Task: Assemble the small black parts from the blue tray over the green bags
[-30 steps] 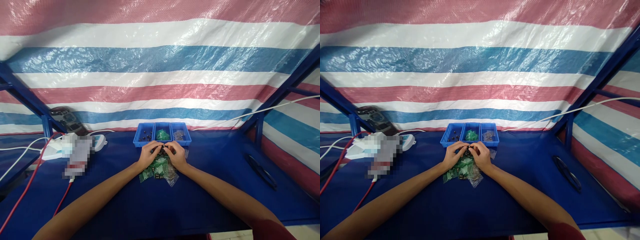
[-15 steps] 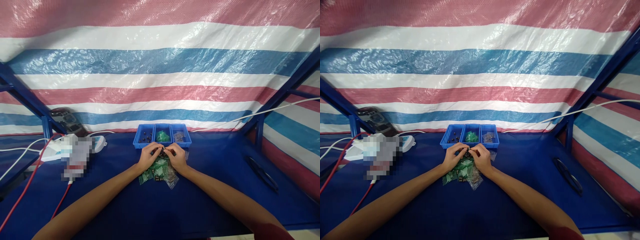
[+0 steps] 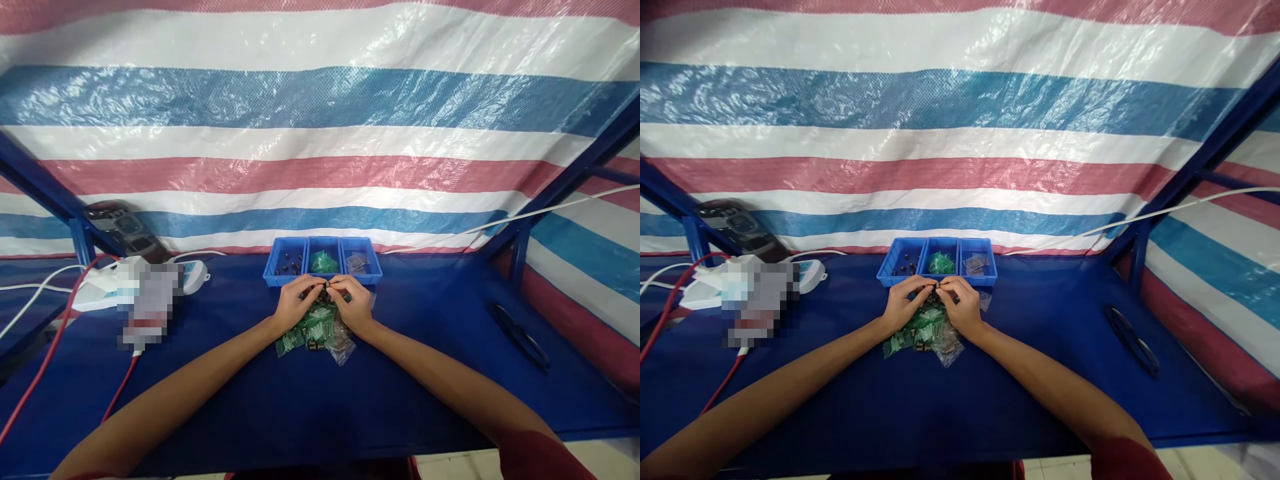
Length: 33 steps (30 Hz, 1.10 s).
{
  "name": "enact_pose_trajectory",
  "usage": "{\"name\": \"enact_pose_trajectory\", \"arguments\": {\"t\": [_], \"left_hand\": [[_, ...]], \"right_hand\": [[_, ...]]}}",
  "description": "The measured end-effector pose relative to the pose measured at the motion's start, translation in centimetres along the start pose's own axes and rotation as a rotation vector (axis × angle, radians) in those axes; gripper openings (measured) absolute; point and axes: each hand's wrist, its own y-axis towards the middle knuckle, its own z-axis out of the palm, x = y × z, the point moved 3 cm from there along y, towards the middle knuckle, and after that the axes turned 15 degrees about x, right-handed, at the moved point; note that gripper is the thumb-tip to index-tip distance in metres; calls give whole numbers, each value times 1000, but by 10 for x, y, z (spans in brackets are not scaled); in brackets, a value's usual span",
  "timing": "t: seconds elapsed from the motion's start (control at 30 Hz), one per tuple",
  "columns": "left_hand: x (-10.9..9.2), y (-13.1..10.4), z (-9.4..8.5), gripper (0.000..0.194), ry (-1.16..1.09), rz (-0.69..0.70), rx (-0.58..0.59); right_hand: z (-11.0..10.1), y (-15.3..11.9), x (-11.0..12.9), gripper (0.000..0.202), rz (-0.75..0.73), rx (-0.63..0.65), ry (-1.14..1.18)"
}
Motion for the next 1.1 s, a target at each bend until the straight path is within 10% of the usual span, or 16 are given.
{"name": "enact_pose_trajectory", "arguments": {"t": [1.1], "left_hand": [[1, 2, 2, 17, 9, 14, -5]], "right_hand": [[-3, -1, -1, 10, 12, 5, -23]]}}
